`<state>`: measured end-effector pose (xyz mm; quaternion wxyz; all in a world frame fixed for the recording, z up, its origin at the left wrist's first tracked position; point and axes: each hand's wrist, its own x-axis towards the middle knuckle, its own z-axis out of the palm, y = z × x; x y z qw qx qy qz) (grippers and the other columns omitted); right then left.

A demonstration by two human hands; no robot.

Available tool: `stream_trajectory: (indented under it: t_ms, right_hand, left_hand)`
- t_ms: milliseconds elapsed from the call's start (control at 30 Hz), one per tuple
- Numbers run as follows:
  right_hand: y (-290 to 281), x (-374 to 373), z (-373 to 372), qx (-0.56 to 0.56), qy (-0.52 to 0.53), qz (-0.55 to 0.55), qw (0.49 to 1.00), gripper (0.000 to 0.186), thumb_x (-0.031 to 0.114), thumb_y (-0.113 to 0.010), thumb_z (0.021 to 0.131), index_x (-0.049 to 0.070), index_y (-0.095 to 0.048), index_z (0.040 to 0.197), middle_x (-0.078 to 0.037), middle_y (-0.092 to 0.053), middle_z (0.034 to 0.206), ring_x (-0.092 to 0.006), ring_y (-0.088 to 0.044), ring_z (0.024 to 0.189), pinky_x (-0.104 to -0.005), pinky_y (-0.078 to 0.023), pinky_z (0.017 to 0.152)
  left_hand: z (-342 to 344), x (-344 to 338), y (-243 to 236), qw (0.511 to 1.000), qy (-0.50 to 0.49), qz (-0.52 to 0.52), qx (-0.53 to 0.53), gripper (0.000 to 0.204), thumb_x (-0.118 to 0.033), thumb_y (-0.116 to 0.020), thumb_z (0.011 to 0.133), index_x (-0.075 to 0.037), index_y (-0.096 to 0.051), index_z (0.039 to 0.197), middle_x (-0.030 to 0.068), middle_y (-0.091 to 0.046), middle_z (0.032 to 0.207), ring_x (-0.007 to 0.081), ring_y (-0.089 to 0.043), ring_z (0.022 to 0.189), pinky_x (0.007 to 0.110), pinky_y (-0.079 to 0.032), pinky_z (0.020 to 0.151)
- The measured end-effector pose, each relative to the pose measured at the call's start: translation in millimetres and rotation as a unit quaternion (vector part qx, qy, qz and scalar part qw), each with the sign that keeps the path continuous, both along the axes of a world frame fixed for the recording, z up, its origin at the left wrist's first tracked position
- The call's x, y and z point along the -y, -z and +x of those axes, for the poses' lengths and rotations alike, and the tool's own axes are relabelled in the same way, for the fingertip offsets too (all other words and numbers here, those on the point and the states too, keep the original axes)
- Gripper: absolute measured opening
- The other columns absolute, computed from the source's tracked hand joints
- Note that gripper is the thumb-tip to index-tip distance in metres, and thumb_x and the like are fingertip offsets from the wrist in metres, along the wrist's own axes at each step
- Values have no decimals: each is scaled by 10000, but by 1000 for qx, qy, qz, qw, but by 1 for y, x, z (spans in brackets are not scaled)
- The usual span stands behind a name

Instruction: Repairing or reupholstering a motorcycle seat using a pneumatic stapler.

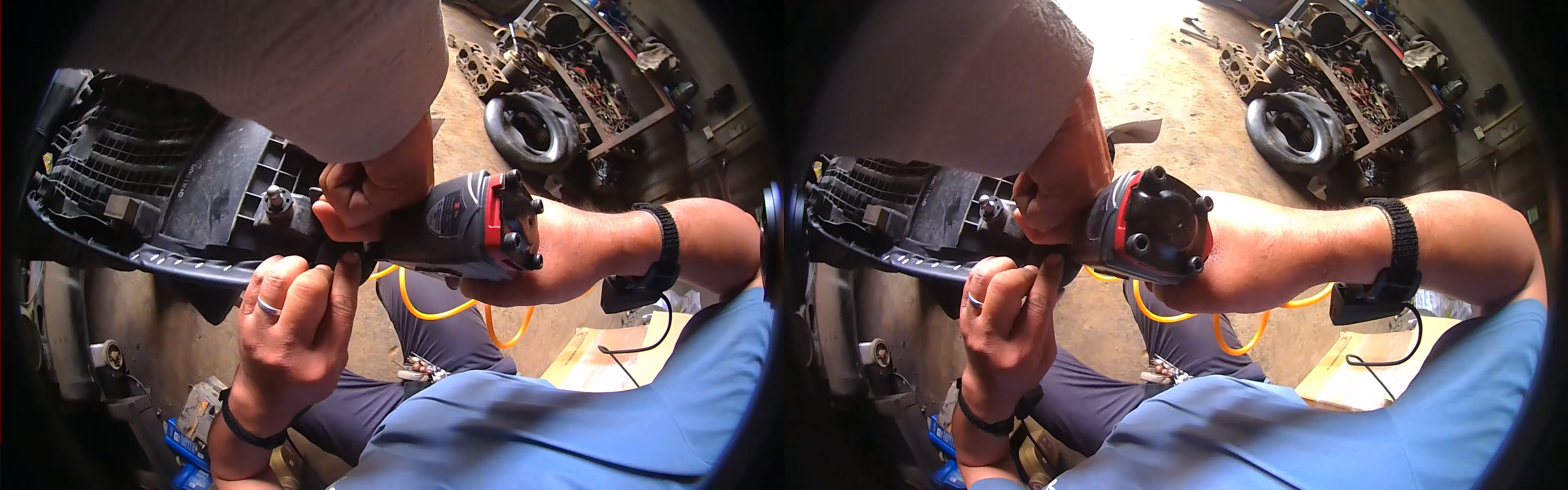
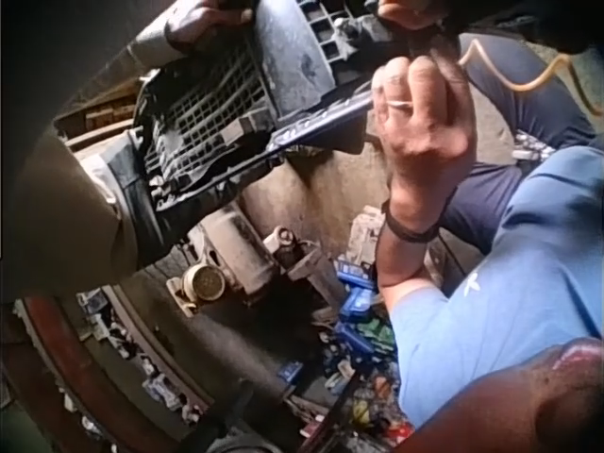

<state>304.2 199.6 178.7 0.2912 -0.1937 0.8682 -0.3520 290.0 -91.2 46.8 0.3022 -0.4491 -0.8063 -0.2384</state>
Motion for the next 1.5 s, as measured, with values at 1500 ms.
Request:
stream_trajectory:
  t_ms: [1500]
  right_hand:
    - [-18,33,40,61,169,-5,984,404,99,-771,1041,28,-698,1432,-30,-764,1091,-132,-726,939,-327,-604,830]
  left_hand:
    - [2,-4,14,999,-21,35,1,424,-9,-761,808,47,-814,1224,123,-593,1000,329,-680,1022,469,-591,943]
